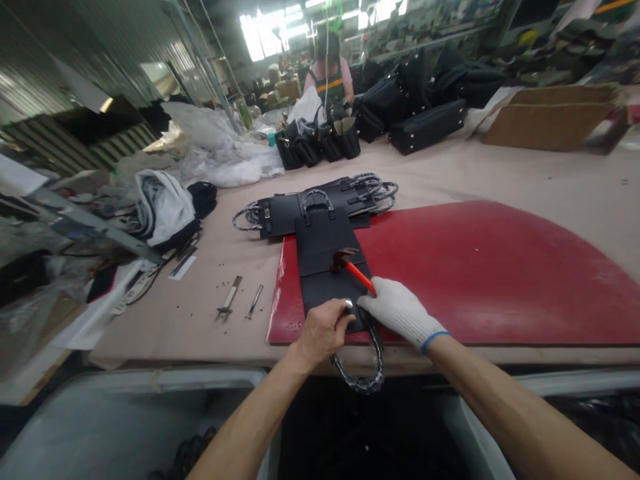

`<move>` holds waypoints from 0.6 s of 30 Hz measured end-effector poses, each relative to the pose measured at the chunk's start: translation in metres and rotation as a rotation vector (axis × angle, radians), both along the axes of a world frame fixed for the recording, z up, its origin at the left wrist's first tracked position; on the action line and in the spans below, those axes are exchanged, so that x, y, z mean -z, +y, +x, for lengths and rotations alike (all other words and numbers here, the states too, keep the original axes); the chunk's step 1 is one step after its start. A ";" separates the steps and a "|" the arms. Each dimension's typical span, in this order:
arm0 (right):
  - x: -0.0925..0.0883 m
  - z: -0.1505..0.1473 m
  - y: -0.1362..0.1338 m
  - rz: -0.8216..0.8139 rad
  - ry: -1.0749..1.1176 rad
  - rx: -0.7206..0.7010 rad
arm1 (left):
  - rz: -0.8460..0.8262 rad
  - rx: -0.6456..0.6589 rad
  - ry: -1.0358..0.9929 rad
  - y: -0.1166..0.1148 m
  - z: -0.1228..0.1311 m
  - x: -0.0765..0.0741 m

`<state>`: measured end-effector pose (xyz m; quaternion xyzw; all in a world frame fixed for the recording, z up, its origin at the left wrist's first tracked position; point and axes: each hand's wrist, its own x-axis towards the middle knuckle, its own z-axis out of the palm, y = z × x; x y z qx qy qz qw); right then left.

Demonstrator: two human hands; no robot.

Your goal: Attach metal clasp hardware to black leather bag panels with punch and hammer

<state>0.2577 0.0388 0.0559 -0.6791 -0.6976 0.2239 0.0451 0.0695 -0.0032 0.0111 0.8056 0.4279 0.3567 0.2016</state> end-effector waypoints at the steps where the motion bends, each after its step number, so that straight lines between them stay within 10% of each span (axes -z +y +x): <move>1: 0.002 0.001 0.001 -0.007 0.003 0.006 | 0.006 0.027 -0.012 0.000 0.001 0.001; 9: 0.003 0.003 0.002 -0.051 0.012 0.032 | -0.420 -0.458 -0.575 0.018 -0.044 -0.002; 18: 0.003 0.005 0.009 -0.101 0.016 0.013 | -0.469 -0.708 0.652 0.027 -0.154 -0.029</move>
